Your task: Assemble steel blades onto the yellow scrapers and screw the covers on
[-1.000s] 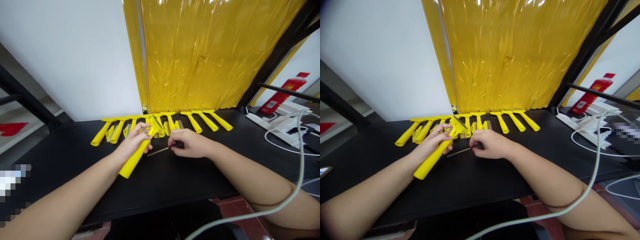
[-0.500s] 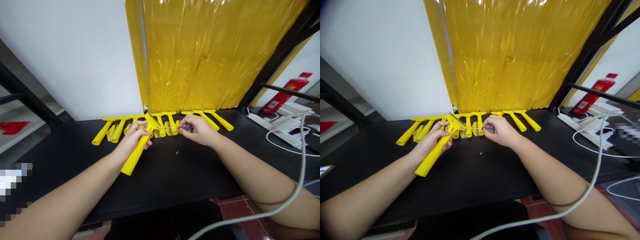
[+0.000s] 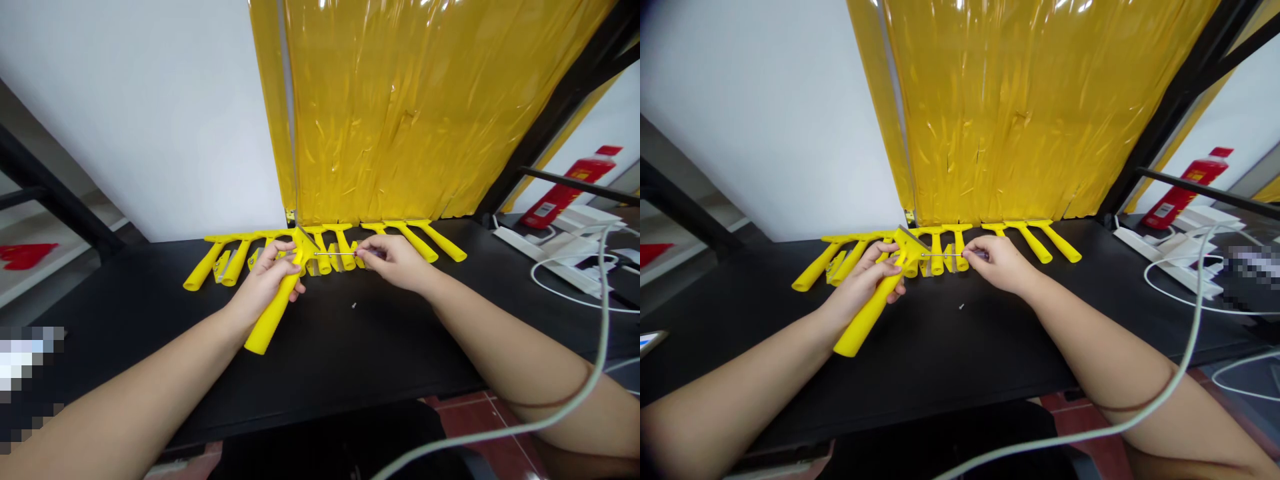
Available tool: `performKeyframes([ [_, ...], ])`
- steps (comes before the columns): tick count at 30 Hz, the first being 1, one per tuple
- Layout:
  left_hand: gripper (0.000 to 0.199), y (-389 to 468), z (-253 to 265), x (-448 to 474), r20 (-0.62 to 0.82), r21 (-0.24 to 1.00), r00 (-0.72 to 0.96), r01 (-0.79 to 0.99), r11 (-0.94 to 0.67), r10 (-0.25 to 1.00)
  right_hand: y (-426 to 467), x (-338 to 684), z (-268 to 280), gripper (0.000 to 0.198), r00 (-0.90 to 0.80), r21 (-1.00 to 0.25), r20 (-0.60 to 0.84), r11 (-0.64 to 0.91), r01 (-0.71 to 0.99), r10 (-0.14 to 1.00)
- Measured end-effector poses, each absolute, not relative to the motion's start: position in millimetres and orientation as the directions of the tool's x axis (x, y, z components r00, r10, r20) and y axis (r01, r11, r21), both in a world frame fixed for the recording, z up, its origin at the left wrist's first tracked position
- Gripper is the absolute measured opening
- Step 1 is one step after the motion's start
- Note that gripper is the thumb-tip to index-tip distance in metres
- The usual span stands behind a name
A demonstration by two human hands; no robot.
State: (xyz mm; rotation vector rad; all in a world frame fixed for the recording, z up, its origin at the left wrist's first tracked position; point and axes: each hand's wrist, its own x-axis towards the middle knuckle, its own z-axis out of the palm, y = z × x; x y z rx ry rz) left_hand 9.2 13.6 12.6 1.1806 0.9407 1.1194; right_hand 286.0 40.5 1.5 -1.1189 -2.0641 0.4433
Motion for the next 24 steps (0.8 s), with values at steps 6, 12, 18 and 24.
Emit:
performKeyframes([
  [6, 0.042, 15.3, 6.9, 7.8, 0.079, 0.986, 0.186, -0.162, -0.049, 0.979, 36.3, 278.1, -4.2, 0.016, -0.387, -0.719, 0.356, 0.514, 0.468, 0.851],
  [12, 0.041, 15.7, 4.1, 8.1, 0.100, 0.986, 0.174, -0.147, -0.075, 0.980, 41.5, 278.9, -6.6, 0.022, -0.295, -0.700, 0.316, 0.432, 0.569, 0.902],
  [18, 0.040, 14.2, 4.6, 9.2, 0.107, 0.987, 0.165, -0.133, -0.086, 0.981, 38.5, 278.2, -5.7, 0.023, -0.380, -0.716, 0.315, 0.481, 0.507, 0.870],
  [24, 0.040, 13.3, 7.1, 9.3, 0.113, 0.988, 0.145, -0.121, -0.095, 0.983, 39.0, 277.8, -4.1, 0.031, -0.294, -0.686, 0.313, 0.429, 0.587, 0.903],
])
